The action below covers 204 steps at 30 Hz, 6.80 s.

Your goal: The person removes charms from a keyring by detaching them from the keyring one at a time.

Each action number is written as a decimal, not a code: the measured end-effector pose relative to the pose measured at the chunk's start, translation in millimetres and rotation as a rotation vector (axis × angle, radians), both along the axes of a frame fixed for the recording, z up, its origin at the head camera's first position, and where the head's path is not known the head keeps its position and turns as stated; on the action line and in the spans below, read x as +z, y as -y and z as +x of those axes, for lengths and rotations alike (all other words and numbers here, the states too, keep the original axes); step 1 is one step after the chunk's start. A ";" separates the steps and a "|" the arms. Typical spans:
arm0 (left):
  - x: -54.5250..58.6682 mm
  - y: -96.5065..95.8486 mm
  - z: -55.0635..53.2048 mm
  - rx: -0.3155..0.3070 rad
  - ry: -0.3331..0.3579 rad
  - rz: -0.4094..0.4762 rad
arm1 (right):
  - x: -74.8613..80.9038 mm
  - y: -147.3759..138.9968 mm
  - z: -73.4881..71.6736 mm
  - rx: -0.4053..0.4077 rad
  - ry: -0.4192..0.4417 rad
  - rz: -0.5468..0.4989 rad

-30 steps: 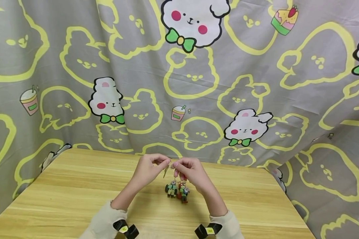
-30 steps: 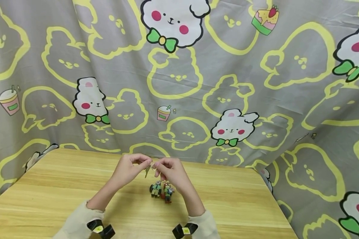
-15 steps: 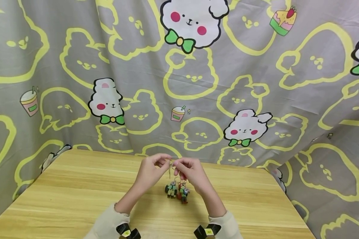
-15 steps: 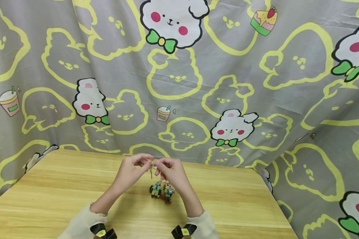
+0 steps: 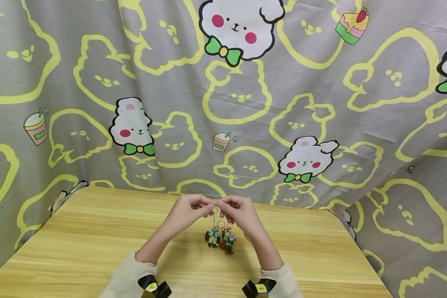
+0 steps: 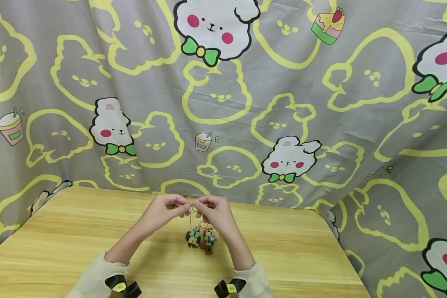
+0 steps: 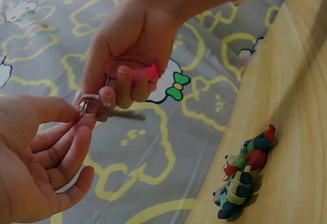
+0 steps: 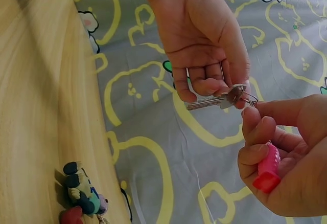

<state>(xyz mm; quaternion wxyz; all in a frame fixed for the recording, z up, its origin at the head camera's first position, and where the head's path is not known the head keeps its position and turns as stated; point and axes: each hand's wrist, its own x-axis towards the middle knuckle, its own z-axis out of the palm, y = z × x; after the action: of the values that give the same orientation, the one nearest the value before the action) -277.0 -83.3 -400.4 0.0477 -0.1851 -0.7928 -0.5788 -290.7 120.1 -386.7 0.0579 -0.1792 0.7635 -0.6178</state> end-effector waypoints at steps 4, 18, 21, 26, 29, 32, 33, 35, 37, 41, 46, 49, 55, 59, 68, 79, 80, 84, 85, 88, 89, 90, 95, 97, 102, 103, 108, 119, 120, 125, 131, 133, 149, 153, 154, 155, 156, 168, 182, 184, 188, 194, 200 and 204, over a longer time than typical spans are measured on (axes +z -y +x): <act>1.1 2.8 0.3 -0.027 0.021 -0.019 | 0.6 -1.7 -0.4 0.038 -0.011 0.021; 3.0 12.9 -1.0 -0.160 0.087 -0.141 | -0.5 -8.7 -3.1 0.195 0.036 0.205; 2.1 12.9 -1.8 -0.138 0.079 -0.157 | -0.4 -8.5 -3.0 0.195 0.033 0.203; 0.5 12.6 -2.9 -0.110 0.057 -0.179 | -0.6 -8.6 -2.5 0.184 0.037 0.195; -0.1 12.2 -2.9 -0.093 0.048 -0.193 | -1.4 -8.5 -2.8 0.181 0.039 0.193; -0.2 12.0 -2.2 -0.076 0.042 -0.206 | -2.0 -8.3 -3.0 0.178 0.039 0.195; -0.3 12.0 -1.9 -0.070 0.039 -0.210 | -2.1 -8.3 -3.0 0.178 0.040 0.194; -0.1 11.9 -1.2 -0.057 0.035 -0.218 | -2.4 -8.2 -2.9 0.177 0.040 0.192; 0.2 11.8 -0.6 -0.045 0.033 -0.221 | -2.6 -8.1 -2.7 0.178 0.043 0.189; 0.1 10.9 -0.2 -0.017 0.036 -0.225 | -3.1 -8.0 -2.9 0.182 0.042 0.193; -1.0 9.2 -1.0 0.017 0.038 -0.230 | -3.9 -8.4 -3.3 0.186 0.037 0.203; -1.3 8.4 -1.3 0.036 0.040 -0.237 | -4.2 -8.5 -3.5 0.190 0.037 0.207; -1.1 7.2 -1.8 0.067 0.039 -0.243 | -4.3 -8.6 -4.1 0.197 0.042 0.215; -1.3 7.6 -1.9 0.132 0.016 -0.280 | -4.0 -8.9 -4.0 0.201 0.042 0.233; 2.2 15.7 -2.9 0.229 -0.023 -0.301 | -3.9 -9.9 -4.5 0.221 0.038 0.269; 5.3 18.2 -3.6 0.137 0.019 -0.181 | -4.2 -11.8 -5.0 0.219 0.056 0.237; 5.0 18.5 -4.1 0.131 0.027 -0.163 | -4.3 -11.9 -5.2 0.218 0.057 0.231; 4.6 19.5 -5.1 0.096 0.061 -0.081 | -3.6 -12.1 -5.4 0.213 0.059 0.200; 4.3 20.0 -5.3 0.084 0.072 -0.061 | -3.6 -12.1 -5.6 0.207 0.057 0.194; 3.8 21.0 -5.8 0.052 0.106 -0.002 | -3.7 -12.6 -6.2 0.193 0.051 0.183; 3.5 21.3 -6.1 0.045 0.115 0.013 | -3.9 -12.9 -6.6 0.187 0.049 0.183; 3.1 21.4 -6.6 0.039 0.125 0.027 | -4.2 -13.1 -7.0 0.181 0.048 0.184; 2.9 20.0 -10.5 0.019 0.179 0.082 | -1.9 -15.6 -10.4 0.167 0.048 0.187; 1.2 19.9 -11.1 0.009 0.203 0.095 | -2.1 -17.5 -11.6 0.173 0.051 0.185; -4.7 22.9 -12.4 -0.027 0.246 0.105 | -4.5 -25.9 -14.5 0.192 0.062 0.197; -5.8 23.5 -13.0 -0.036 0.253 0.108 | -4.9 -27.9 -15.2 0.192 0.065 0.201; -11.4 22.6 -13.1 -0.079 0.269 0.133 | -5.2 -37.0 -16.5 0.190 0.071 0.210; -15.6 20.6 -9.6 -0.124 0.290 0.140 | -6.2 -49.4 -16.6 0.158 0.104 0.192; -15.7 21.0 -9.1 -0.124 0.290 0.134 | -7.2 -50.8 -16.5 0.151 0.104 0.196; -19.5 19.9 -5.0 -0.125 0.343 0.114 | -11.2 -59.5 -14.0 0.123 0.117 0.217; -28.5 17.1 -1.0 -0.146 0.403 0.099 | -12.1 -69.0 -10.1 0.129 0.142 0.243; -30.7 18.0 -0.9 -0.165 0.416 0.096 | -12.3 -71.5 -10.0 0.138 0.150 0.258; -50.1 39.4 -4.7 -0.212 0.490 -0.028 | -29.2 -87.4 -7.3 0.178 0.231 0.373; -54.3 43.1 -4.2 -0.201 0.491 -0.022 | -35.0 -88.6 -9.6 0.181 0.236 0.384; -55.2 43.9 -4.2 -0.201 0.491 -0.017 | -36.7 -88.7 -10.5 0.182 0.237 0.386; -55.7 44.4 -3.8 -0.203 0.488 -0.012 | -38.1 -88.7 -11.2 0.183 0.239 0.388; -56.2 44.7 -3.5 -0.201 0.484 -0.006 | -39.8 -88.7 -12.3 0.182 0.241 0.391; -60.7 44.2 -2.3 -0.107 0.478 0.000 | -50.3 -84.8 -20.6 0.139 0.266 0.396; -77.1 32.6 -14.2 0.031 0.503 -0.011 | -56.5 -84.0 -29.2 0.103 0.278 0.370; -77.0 29.9 -15.6 0.049 0.504 -0.017 | -58.2 -84.7 -30.8 0.092 0.287 0.374; -76.8 26.4 -17.6 0.077 0.516 -0.020 | -60.6 -85.6 -32.8 0.075 0.297 0.385; -77.7 24.6 -19.4 0.105 0.507 -0.037 | -63.1 -86.0 -36.0 0.058 0.297 0.392; -76.7 23.5 -20.4 0.116 0.506 -0.029 | -63.7 -85.9 -38.1 0.055 0.302 0.388; -77.0 22.8 -22.4 0.125 0.510 -0.027 | -64.7 -85.2 -39.5 0.056 0.318 0.384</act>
<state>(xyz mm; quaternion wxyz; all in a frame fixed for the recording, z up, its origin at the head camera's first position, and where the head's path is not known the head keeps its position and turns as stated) -299.4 -106.1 -477.4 -0.1208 0.0156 -0.7966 -0.5921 -330.3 205.3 -451.3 0.2273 -0.0868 0.8428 -0.4801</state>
